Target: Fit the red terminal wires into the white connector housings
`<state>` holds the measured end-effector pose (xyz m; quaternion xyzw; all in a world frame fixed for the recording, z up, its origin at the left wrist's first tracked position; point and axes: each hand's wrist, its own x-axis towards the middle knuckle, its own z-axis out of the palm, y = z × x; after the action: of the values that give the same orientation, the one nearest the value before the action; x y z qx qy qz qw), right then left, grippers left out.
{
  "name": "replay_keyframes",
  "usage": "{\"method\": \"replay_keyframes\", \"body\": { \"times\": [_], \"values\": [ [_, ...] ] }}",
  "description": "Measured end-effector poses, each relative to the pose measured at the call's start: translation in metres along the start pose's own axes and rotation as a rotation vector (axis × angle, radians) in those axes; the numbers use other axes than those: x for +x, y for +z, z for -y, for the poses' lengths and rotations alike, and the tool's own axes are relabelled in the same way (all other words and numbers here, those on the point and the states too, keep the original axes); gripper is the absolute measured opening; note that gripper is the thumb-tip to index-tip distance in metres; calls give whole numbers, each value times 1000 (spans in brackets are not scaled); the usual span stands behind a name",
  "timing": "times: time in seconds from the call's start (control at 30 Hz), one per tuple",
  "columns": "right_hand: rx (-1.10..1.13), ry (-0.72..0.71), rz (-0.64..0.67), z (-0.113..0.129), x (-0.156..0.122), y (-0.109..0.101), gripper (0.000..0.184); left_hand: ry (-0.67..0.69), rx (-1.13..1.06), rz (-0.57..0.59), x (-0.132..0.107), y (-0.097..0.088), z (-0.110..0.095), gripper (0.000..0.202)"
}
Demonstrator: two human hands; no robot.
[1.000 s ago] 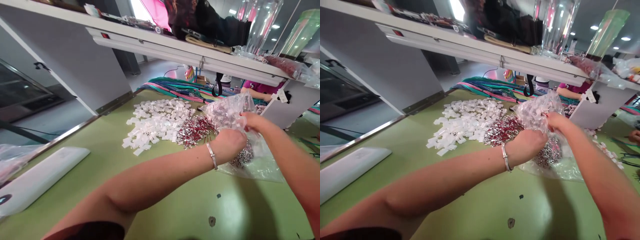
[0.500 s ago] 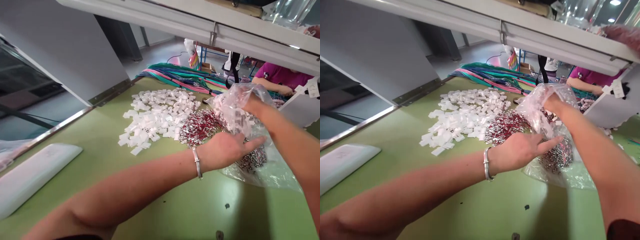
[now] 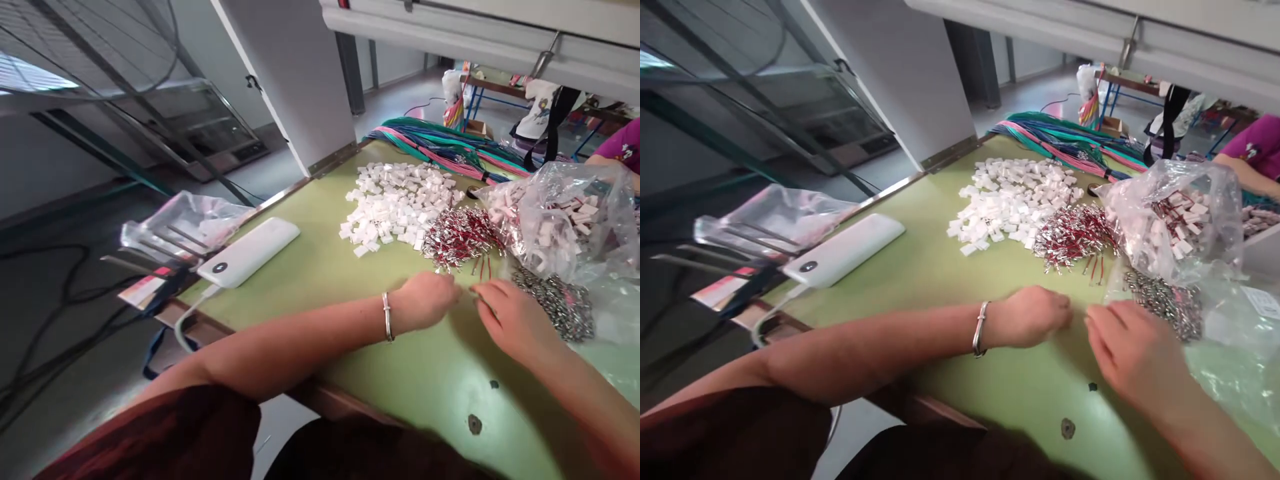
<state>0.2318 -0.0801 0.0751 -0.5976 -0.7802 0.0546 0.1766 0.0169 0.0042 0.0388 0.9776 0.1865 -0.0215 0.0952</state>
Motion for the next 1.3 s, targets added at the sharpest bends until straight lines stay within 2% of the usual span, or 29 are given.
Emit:
{"method": "replay_keyframes", "body": {
  "times": [0.07, 0.17, 0.23, 0.33, 0.5, 0.7, 0.77, 0.83, 0.9, 0.97, 1.07, 1.1, 1.13, 1.23, 1.3],
  "values": [
    [-80, -118, 49, 9, 30, 35, 28, -241, 1, -29, 0, 1, 12, 14],
    [-178, -112, -16, -3, 87, 64, 44, -492, -48, -122, -3, 1, 32, 16],
    [-279, -140, 29, -14, 113, 71, 51, -581, -89, -197, -7, 3, 44, 21],
    [-381, -139, 94, -19, 122, 76, 48, -619, -141, -279, -11, 10, 58, 27],
    [-470, -112, 55, -13, 91, 78, 30, -438, -203, -307, -2, 19, 64, 27],
    [-426, -118, 19, -5, 52, 82, 30, -317, -246, -395, 8, 30, 58, 23],
    [-338, -120, 18, 8, 39, 87, 32, -323, -281, -453, 5, 32, 60, 28],
    [-235, -178, 37, 25, 27, 88, 36, -367, -313, -558, 0, 31, 63, 28],
    [-164, -218, 45, 38, 18, 82, 37, -390, -306, -658, -3, 26, 63, 23],
    [-130, -217, 27, 39, 9, 69, 34, -325, -271, -681, 1, 16, 55, 19],
    [-152, -116, -59, 13, -3, 42, 31, -152, -200, -556, 19, 2, 34, 20],
    [-164, -55, -117, -1, -8, 35, 31, -117, -166, -498, 28, -2, 25, 21],
    [-137, 67, -194, -16, -13, 29, 29, -92, -124, -442, 38, -4, 18, 21],
    [-10, 309, -258, -53, -28, 22, 28, -120, 33, -356, 63, -3, 5, 26],
    [-25, 349, -266, -67, -36, 23, 31, -209, 121, -319, 70, 2, 6, 30]
  ]
}}
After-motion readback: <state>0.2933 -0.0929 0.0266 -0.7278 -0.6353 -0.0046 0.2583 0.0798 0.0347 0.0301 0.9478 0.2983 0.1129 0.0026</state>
